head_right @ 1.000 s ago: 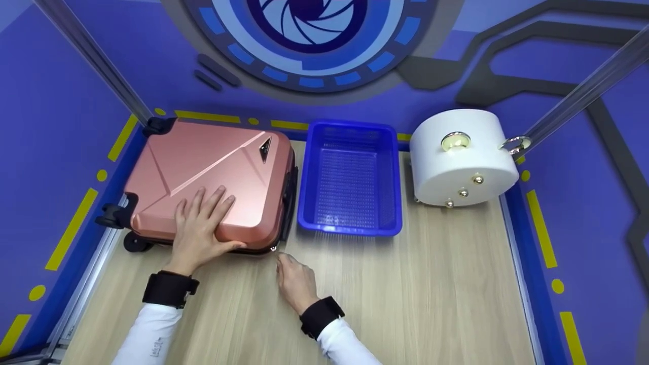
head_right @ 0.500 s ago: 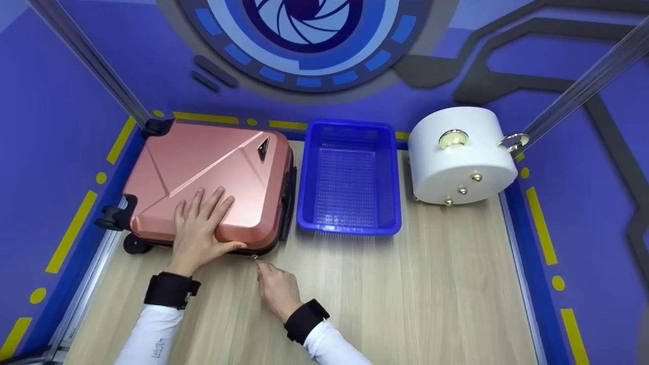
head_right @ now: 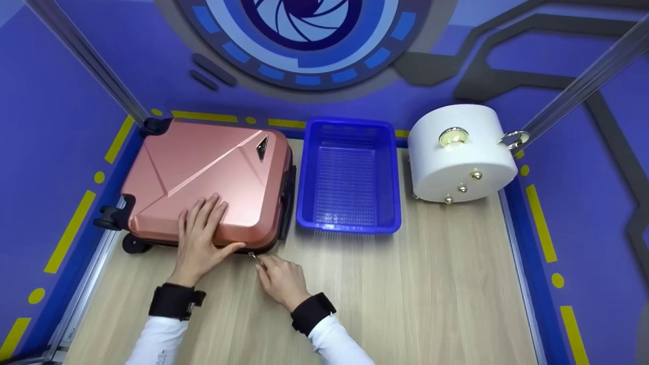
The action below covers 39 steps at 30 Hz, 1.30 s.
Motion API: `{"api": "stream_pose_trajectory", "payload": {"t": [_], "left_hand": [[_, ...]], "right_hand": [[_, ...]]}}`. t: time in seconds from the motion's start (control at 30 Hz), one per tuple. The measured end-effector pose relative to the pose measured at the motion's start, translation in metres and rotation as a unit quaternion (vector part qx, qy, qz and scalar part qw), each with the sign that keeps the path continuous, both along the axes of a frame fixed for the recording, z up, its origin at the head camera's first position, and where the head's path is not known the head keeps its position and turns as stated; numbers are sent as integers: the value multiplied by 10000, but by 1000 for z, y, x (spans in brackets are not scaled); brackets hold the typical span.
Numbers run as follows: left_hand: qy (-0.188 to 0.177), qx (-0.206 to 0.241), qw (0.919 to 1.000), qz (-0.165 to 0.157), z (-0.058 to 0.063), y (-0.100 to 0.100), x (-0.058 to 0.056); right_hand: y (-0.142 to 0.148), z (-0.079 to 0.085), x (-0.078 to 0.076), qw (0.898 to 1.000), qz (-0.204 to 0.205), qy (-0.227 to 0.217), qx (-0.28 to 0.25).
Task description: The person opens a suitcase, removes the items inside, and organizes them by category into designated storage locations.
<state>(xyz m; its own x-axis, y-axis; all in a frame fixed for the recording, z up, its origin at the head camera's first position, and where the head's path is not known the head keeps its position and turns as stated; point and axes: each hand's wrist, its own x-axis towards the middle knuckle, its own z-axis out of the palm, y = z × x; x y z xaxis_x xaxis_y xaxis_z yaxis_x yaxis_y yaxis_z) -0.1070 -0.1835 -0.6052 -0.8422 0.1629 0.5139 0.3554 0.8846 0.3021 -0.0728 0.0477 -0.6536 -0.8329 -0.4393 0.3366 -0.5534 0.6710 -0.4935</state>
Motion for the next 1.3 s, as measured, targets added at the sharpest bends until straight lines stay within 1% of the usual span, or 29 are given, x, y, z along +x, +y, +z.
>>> {"api": "stream_pose_trajectory", "payload": {"t": [0.1,0.2,0.3,0.37,0.4,0.5,0.57,0.63,0.73,0.8,0.87,0.93,1.03,1.1,1.17,1.3], "left_hand": [[75,329,9992,193,-9,9,14],[303,714,9963,384,-20,19,28],[497,1255,9892,578,-35,32,42],[513,1648,9824,710,-45,42,51],[489,1858,9785,749,-51,48,56],[184,2416,9670,788,-68,67,69],[-121,2708,9596,750,-79,79,77],[-349,2942,9523,736,-86,88,82],[-491,3257,9406,822,-91,96,82],[-461,3407,9340,975,-90,99,79],[-538,3553,9264,1124,-88,102,75],[-733,3584,9215,1303,-85,104,72],[-1183,3414,9182,1622,-81,105,70],[-1414,3233,9180,1809,-78,105,70],[-1488,3110,9183,1946,-77,105,69],[-1402,3114,9179,2019,-77,104,68]], "right_hand": [[8,7,-8,9993,-54,266,-247],[15,15,-20,9960,-168,678,-561],[18,24,-34,9910,-244,906,-959],[19,30,-43,9883,-315,952,-1146],[18,34,-47,9871,-346,977,-1218],[15,42,-60,9858,-362,1062,-1252],[12,46,-68,9864,-234,1113,-1184],[8,48,-74,9883,7,1117,-1036],[4,49,-80,9910,451,1066,-674],[2,47,-83,9912,699,997,-517],[2,44,-83,9917,848,835,-478],[2,41,-83,9922,911,635,-569],[1,39,-82,9919,941,326,-791],[0,39,-82,9914,940,219,-883],[-1,38,-81,9913,929,169,-922],[-2,37,-81,9911,895,101,-982]]}}
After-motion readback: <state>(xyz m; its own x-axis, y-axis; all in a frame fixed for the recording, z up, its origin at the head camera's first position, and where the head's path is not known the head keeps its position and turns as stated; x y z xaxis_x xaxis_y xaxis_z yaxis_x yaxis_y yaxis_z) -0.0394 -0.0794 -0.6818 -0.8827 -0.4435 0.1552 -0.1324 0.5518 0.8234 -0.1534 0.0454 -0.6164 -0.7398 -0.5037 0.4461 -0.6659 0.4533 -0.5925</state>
